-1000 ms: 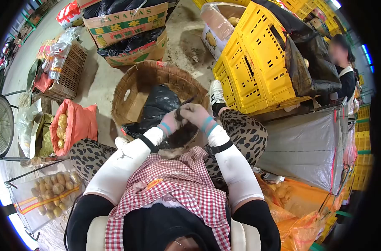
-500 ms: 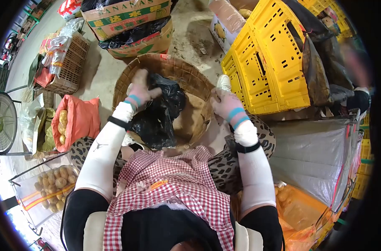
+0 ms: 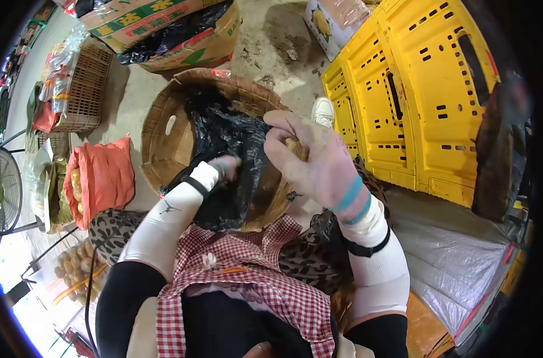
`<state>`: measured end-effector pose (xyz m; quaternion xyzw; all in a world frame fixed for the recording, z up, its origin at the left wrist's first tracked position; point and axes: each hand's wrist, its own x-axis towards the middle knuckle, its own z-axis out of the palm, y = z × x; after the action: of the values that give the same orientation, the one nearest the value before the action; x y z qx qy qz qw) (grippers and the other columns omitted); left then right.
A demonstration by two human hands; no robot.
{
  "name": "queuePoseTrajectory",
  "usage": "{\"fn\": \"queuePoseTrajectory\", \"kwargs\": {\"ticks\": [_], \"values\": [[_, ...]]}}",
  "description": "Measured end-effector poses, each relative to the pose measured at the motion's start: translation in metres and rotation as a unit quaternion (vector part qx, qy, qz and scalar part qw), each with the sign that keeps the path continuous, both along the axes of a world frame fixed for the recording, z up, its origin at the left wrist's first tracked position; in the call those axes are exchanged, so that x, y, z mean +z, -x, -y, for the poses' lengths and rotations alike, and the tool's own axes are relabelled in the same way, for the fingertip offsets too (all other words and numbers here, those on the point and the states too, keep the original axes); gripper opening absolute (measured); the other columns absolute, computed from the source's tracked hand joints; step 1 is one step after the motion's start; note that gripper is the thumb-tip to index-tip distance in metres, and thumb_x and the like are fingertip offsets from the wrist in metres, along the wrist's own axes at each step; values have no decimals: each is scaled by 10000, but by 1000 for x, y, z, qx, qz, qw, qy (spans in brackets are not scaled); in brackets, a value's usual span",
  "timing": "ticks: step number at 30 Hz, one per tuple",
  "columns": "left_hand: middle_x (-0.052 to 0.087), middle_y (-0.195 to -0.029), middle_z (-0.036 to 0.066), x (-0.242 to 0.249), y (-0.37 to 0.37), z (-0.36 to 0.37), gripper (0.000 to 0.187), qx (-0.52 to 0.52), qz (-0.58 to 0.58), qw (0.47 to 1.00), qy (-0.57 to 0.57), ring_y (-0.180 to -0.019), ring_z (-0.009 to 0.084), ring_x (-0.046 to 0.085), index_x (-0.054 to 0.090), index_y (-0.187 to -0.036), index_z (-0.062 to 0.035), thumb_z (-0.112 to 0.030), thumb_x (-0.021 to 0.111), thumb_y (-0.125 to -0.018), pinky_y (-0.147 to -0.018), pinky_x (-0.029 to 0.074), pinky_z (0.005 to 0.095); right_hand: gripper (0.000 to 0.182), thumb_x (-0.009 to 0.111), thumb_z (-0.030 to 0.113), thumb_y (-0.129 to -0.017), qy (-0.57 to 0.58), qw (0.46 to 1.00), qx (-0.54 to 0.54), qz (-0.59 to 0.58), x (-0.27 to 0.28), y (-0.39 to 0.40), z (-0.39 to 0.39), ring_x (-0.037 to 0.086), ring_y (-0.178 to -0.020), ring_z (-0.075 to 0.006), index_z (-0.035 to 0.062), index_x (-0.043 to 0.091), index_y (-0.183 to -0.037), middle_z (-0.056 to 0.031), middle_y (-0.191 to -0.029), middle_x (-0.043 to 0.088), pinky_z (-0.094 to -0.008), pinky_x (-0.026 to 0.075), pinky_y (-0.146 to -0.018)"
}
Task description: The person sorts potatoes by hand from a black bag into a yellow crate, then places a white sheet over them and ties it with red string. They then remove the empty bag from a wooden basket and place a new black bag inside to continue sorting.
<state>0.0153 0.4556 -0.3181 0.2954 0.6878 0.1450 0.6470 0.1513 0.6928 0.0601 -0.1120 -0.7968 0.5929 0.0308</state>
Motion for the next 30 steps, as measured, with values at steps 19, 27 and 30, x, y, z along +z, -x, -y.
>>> {"fn": "queuePoseTrajectory", "kwargs": {"ticks": [19, 27, 30], "values": [[699, -983, 207, 30, -97, -86, 322, -307, -183, 931, -79, -971, 361, 671, 714, -1042, -44, -242, 648, -797, -815, 534, 435, 415, 692, 26, -808, -25, 999, -1, -36, -8, -6, -9, 664, -760, -182, 18, 608, -1214, -87, -855, 671, -271, 515, -725], [697, -985, 204, 237, 9, -134, 320, -448, -312, 833, -83, -961, 364, 670, 714, -1039, -47, -247, 641, -800, -809, 532, 436, 618, 656, 263, -851, -345, 912, 207, 80, -65, -7, 12, 500, -1235, -383, 49, 451, -1393, -210, -1390, 482, -435, 387, -1064], [704, -973, 186, 252, 39, -107, 329, -237, -279, 904, -222, -972, 359, 660, 696, -1070, -65, -227, 665, -786, -817, 529, 438, 530, 615, 289, -874, -324, 881, 282, 198, -68, 1, 5, 550, -1191, -354, 59, 496, -1336, -182, -1295, 576, -436, 413, -1028]]}}
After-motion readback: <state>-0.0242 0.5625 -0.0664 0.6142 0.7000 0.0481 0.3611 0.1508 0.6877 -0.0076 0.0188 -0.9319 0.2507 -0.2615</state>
